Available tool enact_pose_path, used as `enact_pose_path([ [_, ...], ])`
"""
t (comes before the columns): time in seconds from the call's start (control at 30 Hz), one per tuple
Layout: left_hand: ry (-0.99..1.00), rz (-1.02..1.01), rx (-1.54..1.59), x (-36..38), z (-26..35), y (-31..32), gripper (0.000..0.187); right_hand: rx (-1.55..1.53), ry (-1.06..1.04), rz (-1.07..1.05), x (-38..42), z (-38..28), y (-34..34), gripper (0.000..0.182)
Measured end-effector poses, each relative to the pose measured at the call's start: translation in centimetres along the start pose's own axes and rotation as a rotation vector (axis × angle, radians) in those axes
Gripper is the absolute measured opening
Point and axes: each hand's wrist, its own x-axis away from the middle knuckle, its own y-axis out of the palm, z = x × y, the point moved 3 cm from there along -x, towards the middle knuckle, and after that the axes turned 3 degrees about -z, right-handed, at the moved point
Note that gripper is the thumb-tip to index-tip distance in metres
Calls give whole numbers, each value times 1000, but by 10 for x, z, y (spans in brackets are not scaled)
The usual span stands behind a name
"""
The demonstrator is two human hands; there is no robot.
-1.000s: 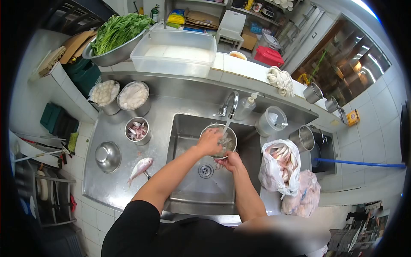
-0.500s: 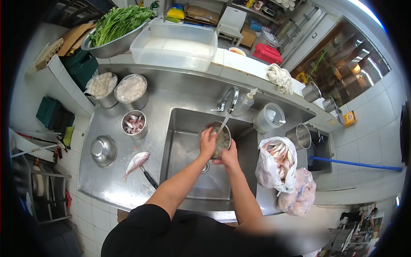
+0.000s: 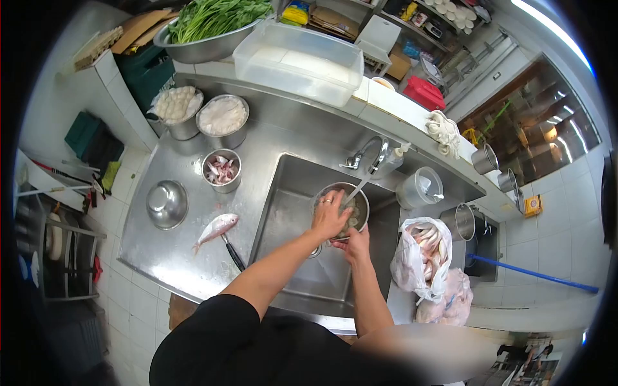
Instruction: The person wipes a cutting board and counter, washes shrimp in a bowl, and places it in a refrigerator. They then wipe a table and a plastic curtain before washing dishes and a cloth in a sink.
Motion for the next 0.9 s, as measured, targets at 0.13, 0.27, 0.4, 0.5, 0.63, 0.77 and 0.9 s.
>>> enact_pose_path([
  [0.13,26,114,170,11,-2,30,55,189,-172,129,30,-12,-6,66],
  [0.27,21,197,421,33,9,47,54,408,-268,252,56,-19,-7,74],
  [0.4,-42,199,587,45,19,57,51,661,-226,347,84,-34,6,79],
  [0.5,-46,227,589,50,22,61,50,839,-173,399,96,-42,16,81],
  [0.63,-103,267,682,54,22,75,50,1111,-261,428,96,-40,14,82],
  [0.77,-117,300,699,54,25,77,49,1274,-384,388,102,-49,24,83],
  [0.9,-182,269,1158,61,36,67,47,1364,-570,411,106,-48,32,80],
])
